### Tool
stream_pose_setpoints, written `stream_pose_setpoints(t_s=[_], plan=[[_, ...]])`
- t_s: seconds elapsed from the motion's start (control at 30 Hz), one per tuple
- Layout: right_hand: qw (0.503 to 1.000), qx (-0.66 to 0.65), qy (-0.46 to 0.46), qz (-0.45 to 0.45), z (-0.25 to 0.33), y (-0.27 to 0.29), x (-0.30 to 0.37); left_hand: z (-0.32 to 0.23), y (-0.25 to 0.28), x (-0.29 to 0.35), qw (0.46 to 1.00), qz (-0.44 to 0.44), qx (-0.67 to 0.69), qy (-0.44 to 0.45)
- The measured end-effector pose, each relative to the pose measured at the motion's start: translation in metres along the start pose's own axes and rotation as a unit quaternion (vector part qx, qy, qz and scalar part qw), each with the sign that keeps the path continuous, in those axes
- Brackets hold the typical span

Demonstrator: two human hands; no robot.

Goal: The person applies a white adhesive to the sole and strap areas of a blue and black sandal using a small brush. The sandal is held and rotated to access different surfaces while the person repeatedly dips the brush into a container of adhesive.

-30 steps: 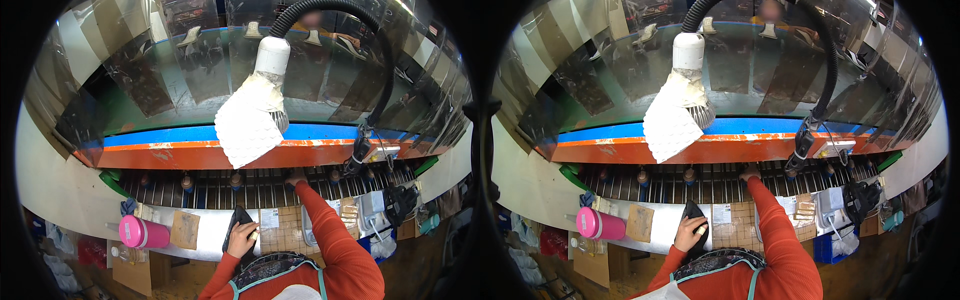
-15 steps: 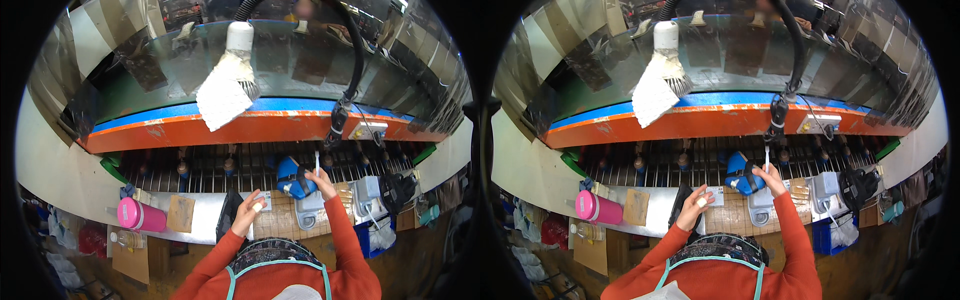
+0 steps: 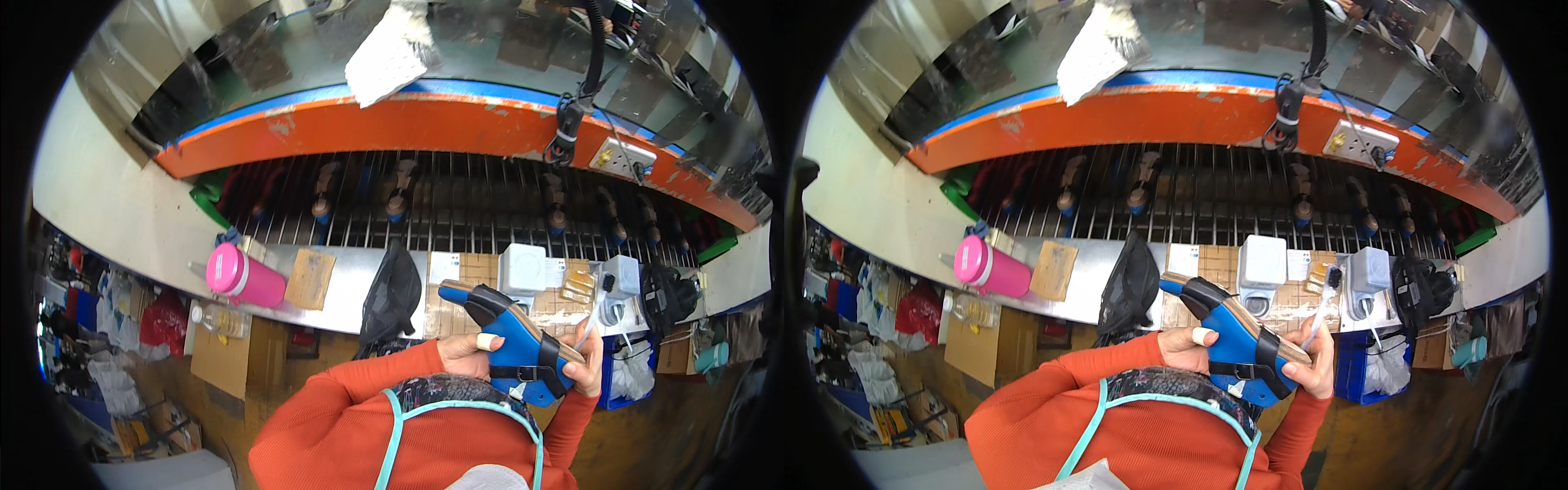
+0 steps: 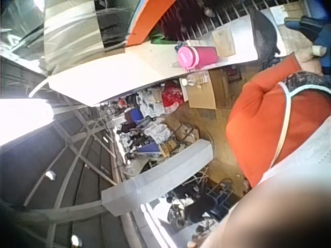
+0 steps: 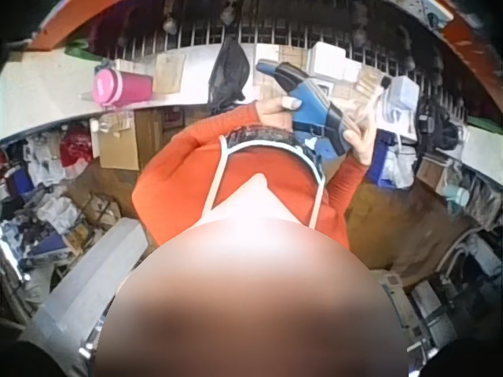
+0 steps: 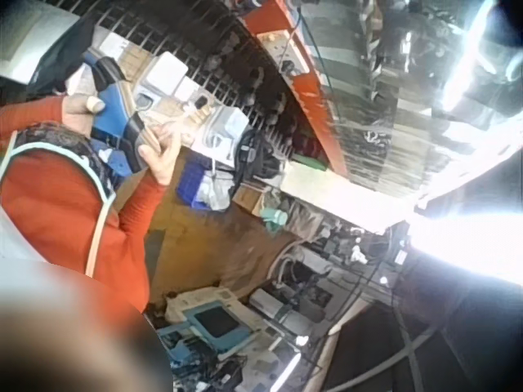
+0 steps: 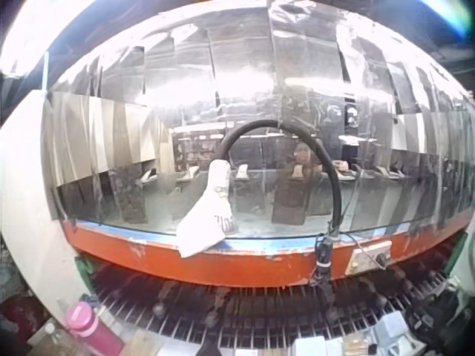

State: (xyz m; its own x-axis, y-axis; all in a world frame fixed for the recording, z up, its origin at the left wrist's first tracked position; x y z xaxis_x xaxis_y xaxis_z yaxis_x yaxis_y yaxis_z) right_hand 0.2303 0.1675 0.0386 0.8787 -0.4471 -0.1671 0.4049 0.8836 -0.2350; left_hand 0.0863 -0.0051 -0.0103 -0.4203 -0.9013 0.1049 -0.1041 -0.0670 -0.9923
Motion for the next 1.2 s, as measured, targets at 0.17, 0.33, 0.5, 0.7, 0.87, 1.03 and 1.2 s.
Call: stream_pose_setpoints(t_s=[0.17,0.33,0.5,0.7,0.87,1.03,1.2], plan=[[1.0,-0.005,0.002,-0.011,-0.002,0.007,0.021,0.021,-0.008,0.001,0.998,0.048,0.033,0.037],[0.993,-0.036,0.062,-0.09,-0.02,-0.006,0.018,0.022,-0.011,-0.001,0.999,0.003,0.032,-0.023],[0.991,-0.075,0.038,-0.103,-0.033,-0.021,0.013,0.012,-0.005,0.003,0.996,-0.053,0.002,-0.068],[0.992,-0.093,0.073,-0.042,-0.042,-0.02,-0.003,-0.001,0.005,0.036,0.976,-0.135,-0.107,-0.136],[0.986,-0.102,0.102,-0.087,-0.052,-0.007,-0.005,-0.015,0.073,0.162,0.658,-0.381,-0.124,-0.637],[0.991,-0.079,0.082,-0.071,-0.043,-0.005,-0.008,0.004,0.171,0.35,0.365,-0.43,0.413,-0.715],[0.994,-0.065,0.079,-0.05,-0.041,-0.024,-0.02,-0.016,0.197,0.463,0.414,-0.408,0.403,-0.707]])
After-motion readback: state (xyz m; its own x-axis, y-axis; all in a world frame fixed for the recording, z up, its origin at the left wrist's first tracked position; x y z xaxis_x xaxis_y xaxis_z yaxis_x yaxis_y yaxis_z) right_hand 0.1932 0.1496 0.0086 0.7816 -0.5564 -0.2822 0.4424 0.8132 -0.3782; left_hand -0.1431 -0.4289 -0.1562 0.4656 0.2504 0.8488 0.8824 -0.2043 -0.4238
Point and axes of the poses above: each hand's wrist, its own x-axis away from the middle knuckle, its own y-axis out of the back of the hand, z = x × y, the point moved 2 cm from there along -x, towards the middle knuckle, and after that the axes turned 11 degrees about y, right-handed, at the moved point
